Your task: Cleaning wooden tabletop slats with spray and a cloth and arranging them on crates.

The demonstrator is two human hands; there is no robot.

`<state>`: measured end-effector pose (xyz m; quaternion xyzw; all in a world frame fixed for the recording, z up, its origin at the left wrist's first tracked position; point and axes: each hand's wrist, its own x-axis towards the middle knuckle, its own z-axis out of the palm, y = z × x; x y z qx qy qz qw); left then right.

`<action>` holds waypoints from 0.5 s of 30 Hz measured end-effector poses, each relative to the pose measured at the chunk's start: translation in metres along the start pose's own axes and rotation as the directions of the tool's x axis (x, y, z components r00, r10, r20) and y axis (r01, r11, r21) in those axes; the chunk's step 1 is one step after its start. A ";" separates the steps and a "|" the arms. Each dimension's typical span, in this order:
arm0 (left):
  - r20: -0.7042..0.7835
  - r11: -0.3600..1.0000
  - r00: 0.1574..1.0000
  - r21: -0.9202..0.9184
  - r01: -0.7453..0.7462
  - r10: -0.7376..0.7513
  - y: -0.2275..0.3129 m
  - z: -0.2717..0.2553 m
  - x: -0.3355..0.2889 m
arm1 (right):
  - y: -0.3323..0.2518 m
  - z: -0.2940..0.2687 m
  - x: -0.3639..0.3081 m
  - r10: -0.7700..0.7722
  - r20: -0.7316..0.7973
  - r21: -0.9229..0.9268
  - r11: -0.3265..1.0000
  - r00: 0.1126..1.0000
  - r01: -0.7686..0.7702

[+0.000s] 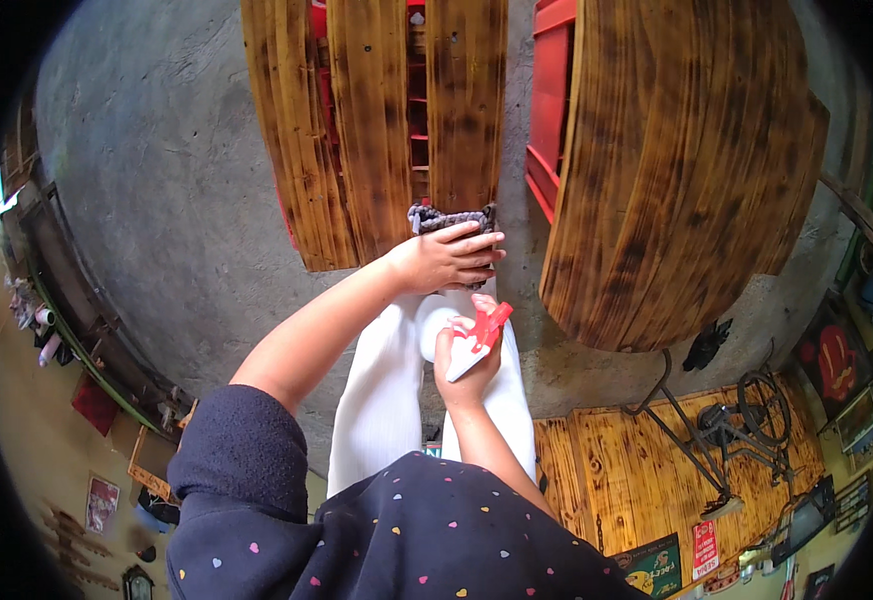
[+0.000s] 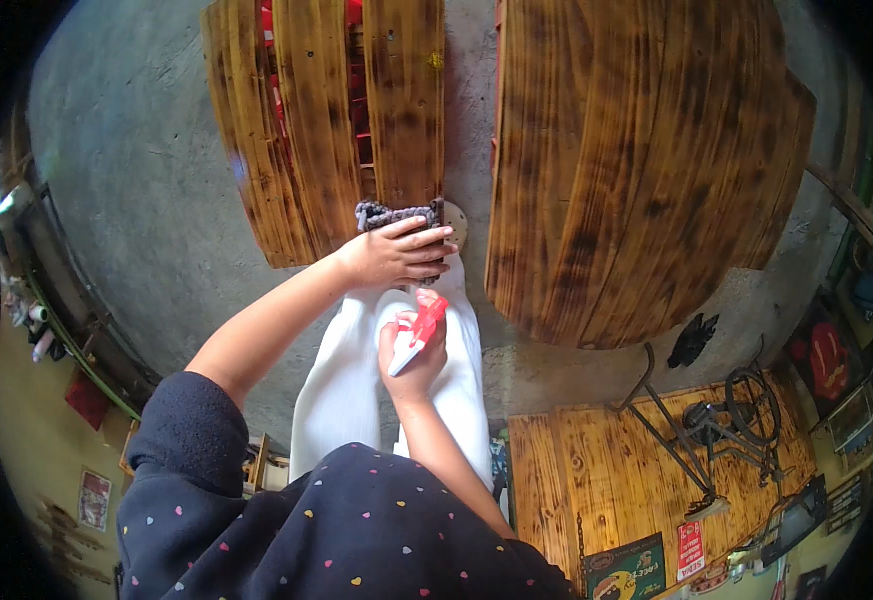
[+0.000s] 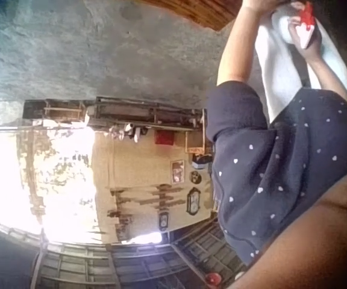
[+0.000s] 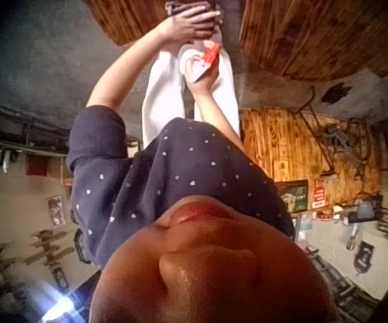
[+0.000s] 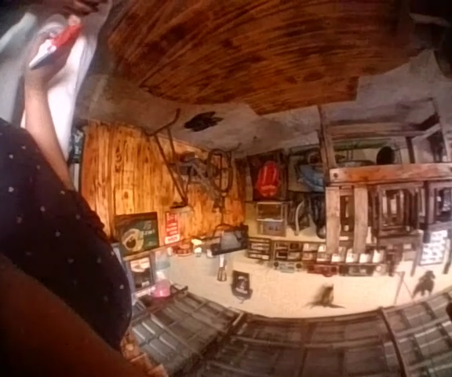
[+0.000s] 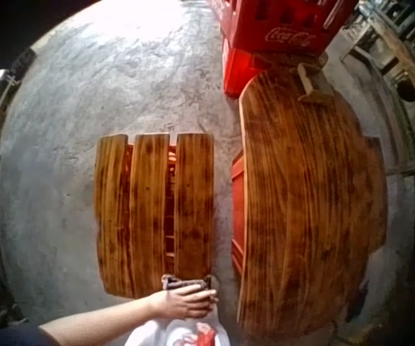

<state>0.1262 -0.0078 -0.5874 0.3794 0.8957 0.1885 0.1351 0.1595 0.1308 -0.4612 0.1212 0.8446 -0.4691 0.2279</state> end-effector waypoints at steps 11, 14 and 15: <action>-0.253 0.573 0.546 -0.045 0.818 -0.799 -0.057 -0.021 -0.062 | 0.011 -0.009 0.003 -0.152 0.051 -0.061 0.986 0.987 0.155; -0.219 0.610 0.600 0.028 0.792 -0.770 -0.032 -0.003 -0.055 | 0.010 -0.006 0.002 -0.063 0.063 0.104 0.993 0.996 0.056; -0.251 0.679 0.671 0.067 0.731 -0.698 -0.012 0.004 -0.060 | 0.011 -0.006 0.002 -0.084 0.062 0.038 0.996 0.995 0.082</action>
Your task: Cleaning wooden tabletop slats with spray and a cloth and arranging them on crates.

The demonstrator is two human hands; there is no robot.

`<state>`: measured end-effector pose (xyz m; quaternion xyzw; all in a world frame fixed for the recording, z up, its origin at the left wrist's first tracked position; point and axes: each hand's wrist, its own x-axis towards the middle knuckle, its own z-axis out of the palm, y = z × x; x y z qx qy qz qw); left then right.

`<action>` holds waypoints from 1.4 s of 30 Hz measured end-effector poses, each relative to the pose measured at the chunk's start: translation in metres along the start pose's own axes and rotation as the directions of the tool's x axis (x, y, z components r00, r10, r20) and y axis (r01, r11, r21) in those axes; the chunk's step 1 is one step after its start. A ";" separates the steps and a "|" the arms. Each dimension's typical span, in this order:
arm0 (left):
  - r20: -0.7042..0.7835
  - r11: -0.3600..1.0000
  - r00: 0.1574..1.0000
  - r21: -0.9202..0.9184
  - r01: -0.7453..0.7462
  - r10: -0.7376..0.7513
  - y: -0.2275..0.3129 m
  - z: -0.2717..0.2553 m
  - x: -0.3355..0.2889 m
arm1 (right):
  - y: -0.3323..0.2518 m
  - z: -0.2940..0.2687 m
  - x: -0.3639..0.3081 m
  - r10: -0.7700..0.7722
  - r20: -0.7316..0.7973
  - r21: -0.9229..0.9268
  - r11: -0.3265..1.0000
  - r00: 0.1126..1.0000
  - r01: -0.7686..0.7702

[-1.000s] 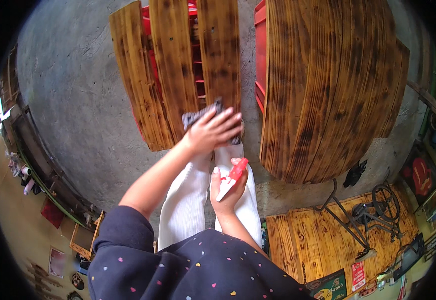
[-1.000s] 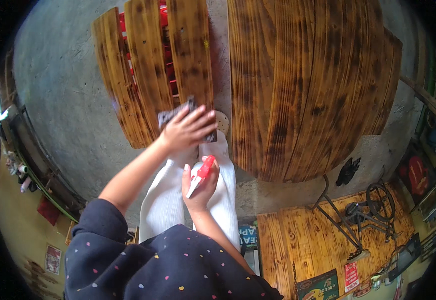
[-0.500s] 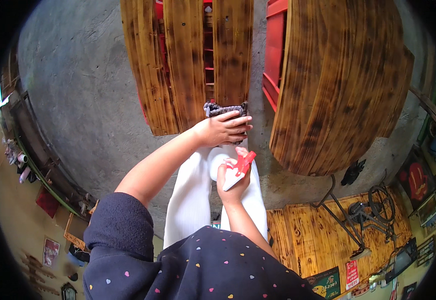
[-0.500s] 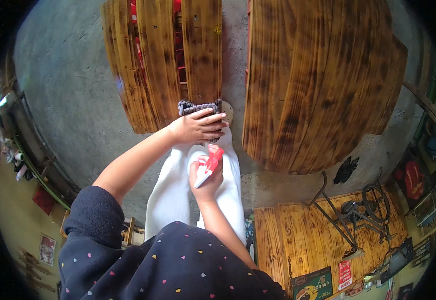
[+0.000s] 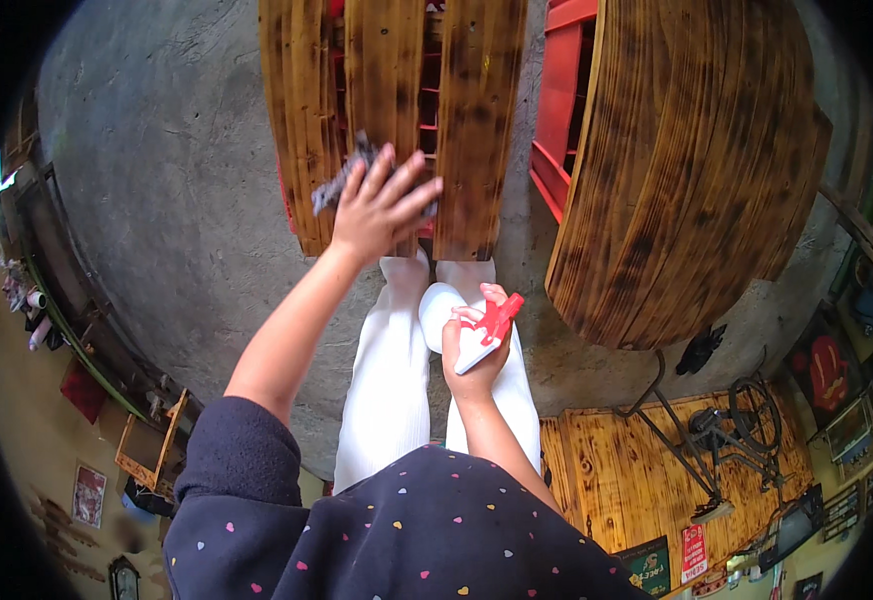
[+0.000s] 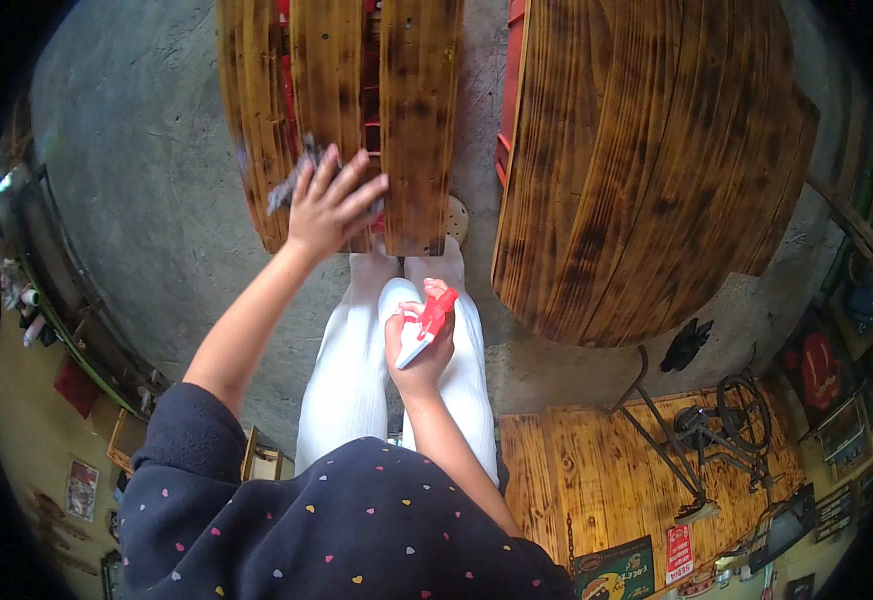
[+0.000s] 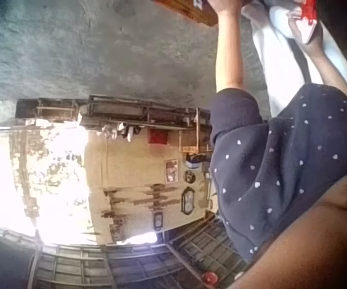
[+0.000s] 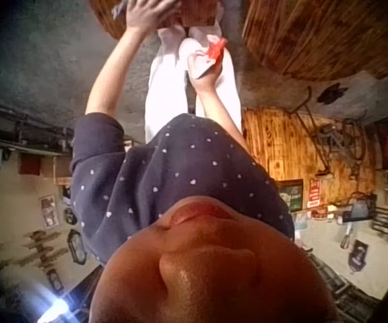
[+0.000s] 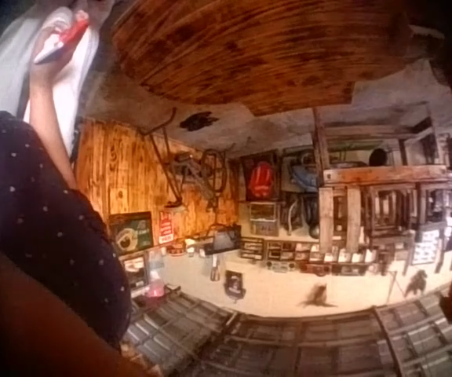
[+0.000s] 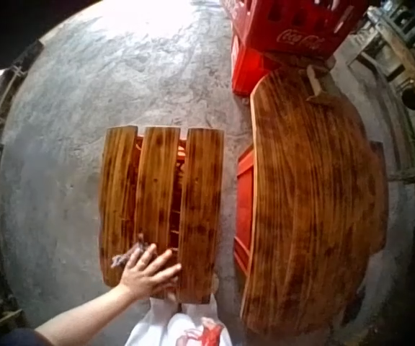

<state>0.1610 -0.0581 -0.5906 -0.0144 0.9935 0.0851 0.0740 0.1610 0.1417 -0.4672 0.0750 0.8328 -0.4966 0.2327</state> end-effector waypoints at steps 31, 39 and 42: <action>-0.035 0.934 0.934 0.040 0.356 -0.355 -0.020 0.002 -0.038 | 0.009 -0.005 -0.015 -0.038 0.072 -0.026 0.999 0.997 0.040; 0.167 0.296 0.487 -0.615 0.731 -0.857 0.037 -0.081 -0.123 | -0.023 -0.040 -0.020 -0.342 0.310 -0.086 0.919 0.887 0.385; 0.147 0.554 0.691 -0.490 0.673 -0.708 0.051 -0.137 -0.153 | -0.053 -0.074 -0.020 -0.314 0.211 -0.063 0.941 0.926 0.334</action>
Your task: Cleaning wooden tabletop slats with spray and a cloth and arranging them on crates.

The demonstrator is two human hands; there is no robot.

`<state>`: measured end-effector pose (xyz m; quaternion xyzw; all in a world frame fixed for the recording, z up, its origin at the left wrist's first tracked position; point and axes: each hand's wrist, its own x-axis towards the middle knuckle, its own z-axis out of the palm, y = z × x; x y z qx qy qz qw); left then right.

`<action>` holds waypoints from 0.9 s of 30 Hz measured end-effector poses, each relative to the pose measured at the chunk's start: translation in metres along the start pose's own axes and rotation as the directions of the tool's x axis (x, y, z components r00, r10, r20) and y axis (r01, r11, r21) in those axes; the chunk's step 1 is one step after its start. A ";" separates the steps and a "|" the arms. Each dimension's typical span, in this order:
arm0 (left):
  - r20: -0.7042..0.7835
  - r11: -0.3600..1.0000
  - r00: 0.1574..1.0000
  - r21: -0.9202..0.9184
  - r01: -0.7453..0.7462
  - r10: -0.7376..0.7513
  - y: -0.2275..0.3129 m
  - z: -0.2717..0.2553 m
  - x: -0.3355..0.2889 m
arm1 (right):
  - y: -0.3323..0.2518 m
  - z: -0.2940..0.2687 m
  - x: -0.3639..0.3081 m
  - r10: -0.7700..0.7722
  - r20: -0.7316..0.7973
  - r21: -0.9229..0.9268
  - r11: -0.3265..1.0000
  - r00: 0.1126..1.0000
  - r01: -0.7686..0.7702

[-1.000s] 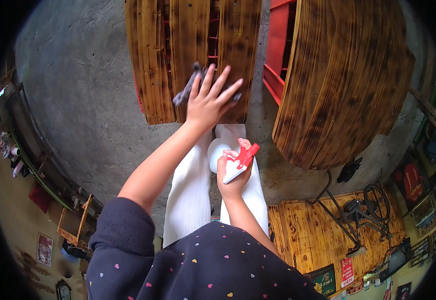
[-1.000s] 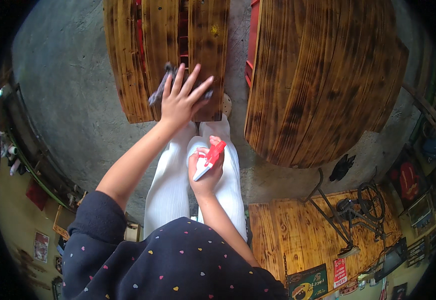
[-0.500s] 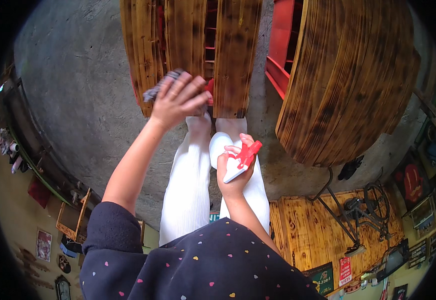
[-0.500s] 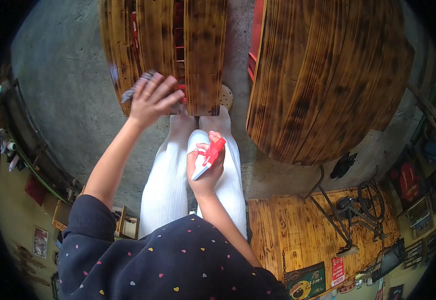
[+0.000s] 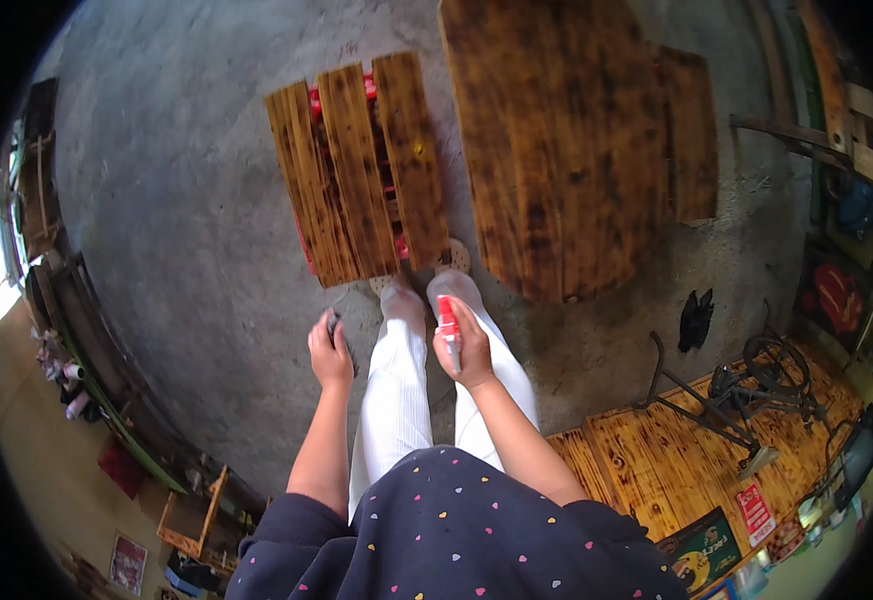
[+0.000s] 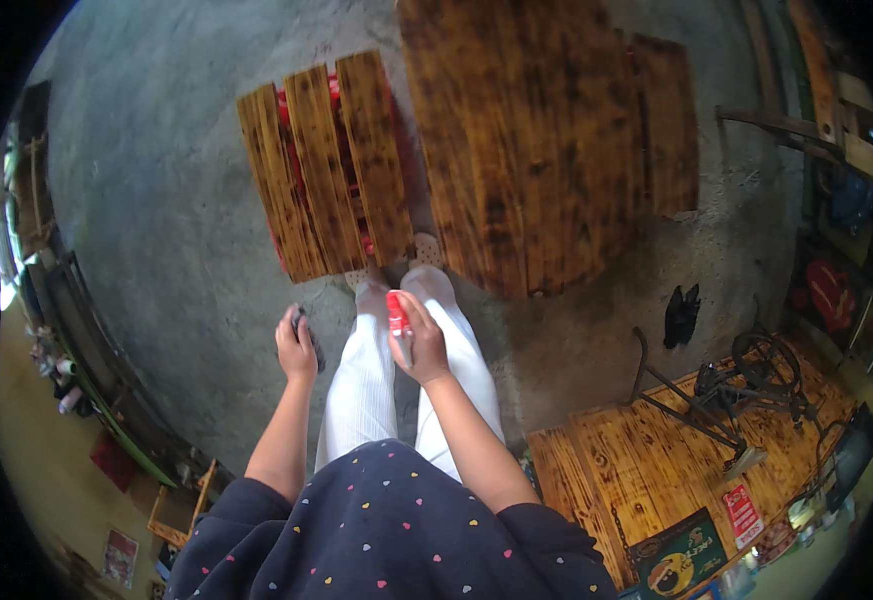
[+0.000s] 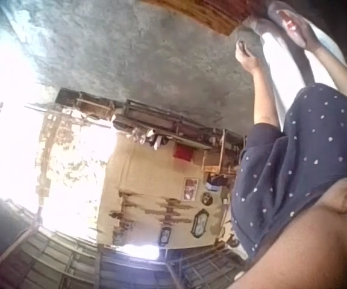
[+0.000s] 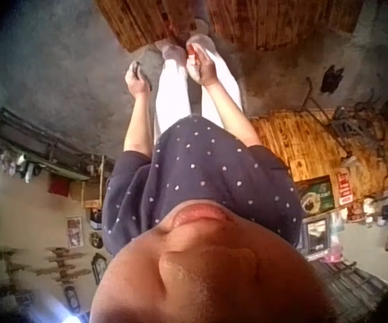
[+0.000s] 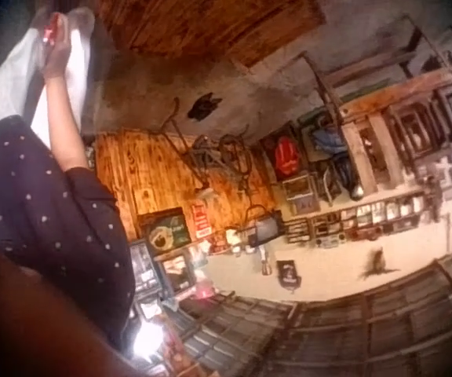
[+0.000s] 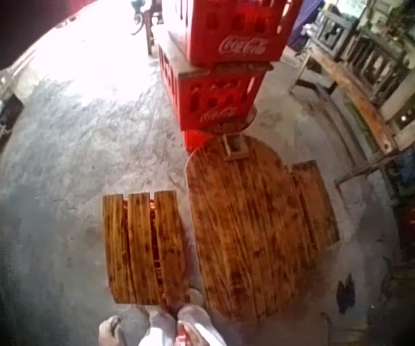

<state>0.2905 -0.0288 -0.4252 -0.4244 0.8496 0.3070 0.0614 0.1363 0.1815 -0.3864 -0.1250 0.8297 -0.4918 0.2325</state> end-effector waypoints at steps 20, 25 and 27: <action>-0.051 0.958 0.996 -0.283 0.056 -0.073 0.239 0.029 -0.104 | 0.044 -0.287 0.082 0.415 -0.424 -0.027 0.882 0.805 -0.470; 0.020 0.928 0.999 -0.371 -0.019 0.029 0.280 0.044 -0.108 | 0.057 -0.319 0.084 0.257 -0.328 -0.192 0.924 0.909 -0.331; 0.045 0.924 0.999 -0.383 0.009 0.009 0.288 0.043 -0.104 | 0.053 -0.320 0.086 0.250 -0.265 -0.184 0.935 0.931 -0.303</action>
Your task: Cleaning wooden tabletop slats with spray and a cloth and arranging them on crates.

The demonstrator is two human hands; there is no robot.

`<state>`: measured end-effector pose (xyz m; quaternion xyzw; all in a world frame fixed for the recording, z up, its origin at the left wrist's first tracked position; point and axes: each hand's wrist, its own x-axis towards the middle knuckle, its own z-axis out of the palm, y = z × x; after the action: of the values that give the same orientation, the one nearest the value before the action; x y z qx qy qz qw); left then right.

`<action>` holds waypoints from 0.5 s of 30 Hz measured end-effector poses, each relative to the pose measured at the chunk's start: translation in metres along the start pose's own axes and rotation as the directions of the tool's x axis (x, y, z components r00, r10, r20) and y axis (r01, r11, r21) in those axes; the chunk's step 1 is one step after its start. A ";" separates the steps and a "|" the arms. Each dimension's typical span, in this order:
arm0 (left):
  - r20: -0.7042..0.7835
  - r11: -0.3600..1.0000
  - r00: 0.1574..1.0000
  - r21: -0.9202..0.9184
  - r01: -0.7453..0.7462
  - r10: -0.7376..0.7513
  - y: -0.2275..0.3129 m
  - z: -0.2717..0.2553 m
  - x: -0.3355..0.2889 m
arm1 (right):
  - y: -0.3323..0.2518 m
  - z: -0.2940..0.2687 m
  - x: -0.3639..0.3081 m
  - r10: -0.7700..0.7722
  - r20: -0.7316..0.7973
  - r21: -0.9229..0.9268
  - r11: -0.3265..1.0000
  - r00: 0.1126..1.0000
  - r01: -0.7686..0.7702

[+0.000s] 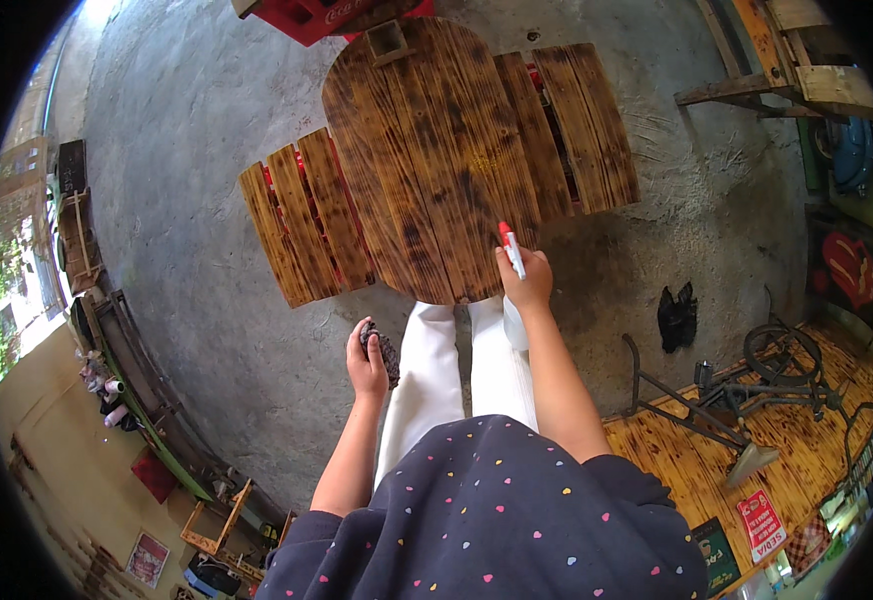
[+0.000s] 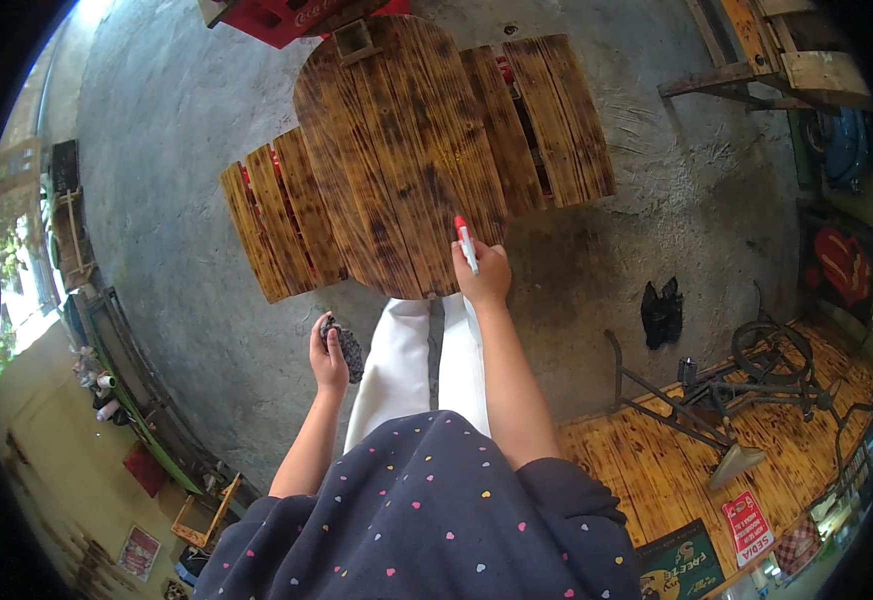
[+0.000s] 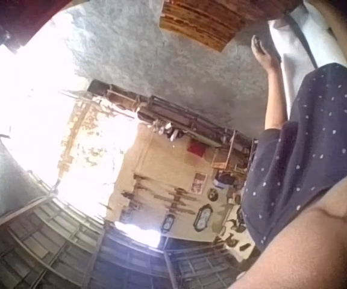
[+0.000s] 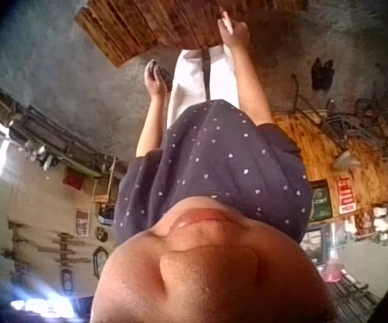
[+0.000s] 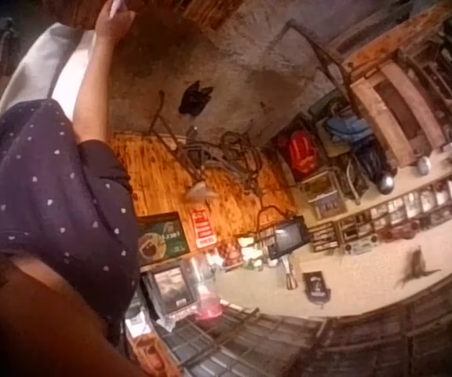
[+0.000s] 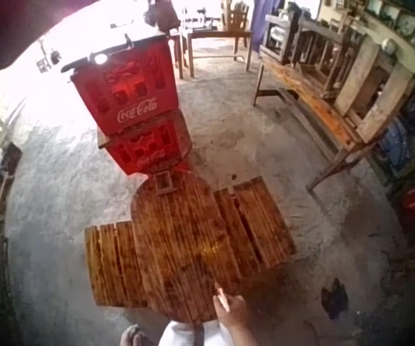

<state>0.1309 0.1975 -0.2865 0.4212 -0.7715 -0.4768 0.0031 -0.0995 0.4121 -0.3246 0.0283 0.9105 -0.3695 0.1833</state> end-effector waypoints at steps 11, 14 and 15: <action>0.025 0.983 0.998 0.175 -0.063 0.060 0.009 -0.037 0.006 | 0.008 -0.018 -0.052 -0.355 0.221 -0.048 0.926 0.909 0.373; 0.045 0.978 0.999 0.203 -0.039 0.031 0.001 -0.042 0.014 | 0.034 -0.037 -0.059 -0.046 0.460 -0.272 0.943 0.887 0.190; 0.052 0.975 0.998 0.219 -0.042 0.031 0.000 -0.043 0.017 | 0.041 -0.042 -0.062 -0.037 0.365 -0.289 0.945 0.930 0.151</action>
<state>0.1378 0.1548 -0.2701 0.3928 -0.8271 -0.3983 -0.0535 -0.0470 0.4755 -0.3023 -0.1124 0.9097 -0.2282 0.3283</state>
